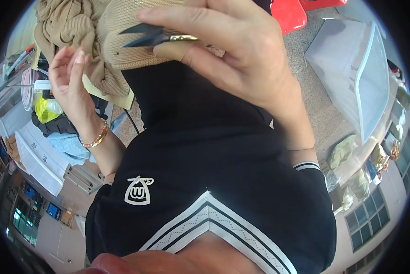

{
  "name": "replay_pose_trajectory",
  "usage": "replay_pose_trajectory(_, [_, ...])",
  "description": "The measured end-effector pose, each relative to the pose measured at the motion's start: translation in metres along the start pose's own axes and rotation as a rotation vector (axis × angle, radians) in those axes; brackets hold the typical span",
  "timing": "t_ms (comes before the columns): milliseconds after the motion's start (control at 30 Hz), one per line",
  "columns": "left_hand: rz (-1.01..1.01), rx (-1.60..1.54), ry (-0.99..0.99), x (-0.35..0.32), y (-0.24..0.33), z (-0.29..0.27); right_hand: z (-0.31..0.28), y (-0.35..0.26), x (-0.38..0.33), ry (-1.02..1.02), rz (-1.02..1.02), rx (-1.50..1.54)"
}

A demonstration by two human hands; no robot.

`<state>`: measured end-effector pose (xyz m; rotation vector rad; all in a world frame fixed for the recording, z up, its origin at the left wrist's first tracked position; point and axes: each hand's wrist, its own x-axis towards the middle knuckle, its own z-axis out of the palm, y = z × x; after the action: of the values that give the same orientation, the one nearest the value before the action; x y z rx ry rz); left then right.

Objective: Trimming loose threads from sweaters using a small pair of snips.

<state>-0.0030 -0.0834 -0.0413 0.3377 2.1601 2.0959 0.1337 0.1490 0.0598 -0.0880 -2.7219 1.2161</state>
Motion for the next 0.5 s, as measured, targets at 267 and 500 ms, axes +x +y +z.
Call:
replay_pose_trajectory(267, [0.461,0.187,-0.183,-0.025,0.025,0.027,0.005,-0.009,0.004,-0.074,-0.008,-0.048])
replay_pose_trajectory(500, [0.715,0.312,-0.212,-0.027,0.016,0.032,0.009,-0.029,0.011,-0.086,-0.033,-0.268])
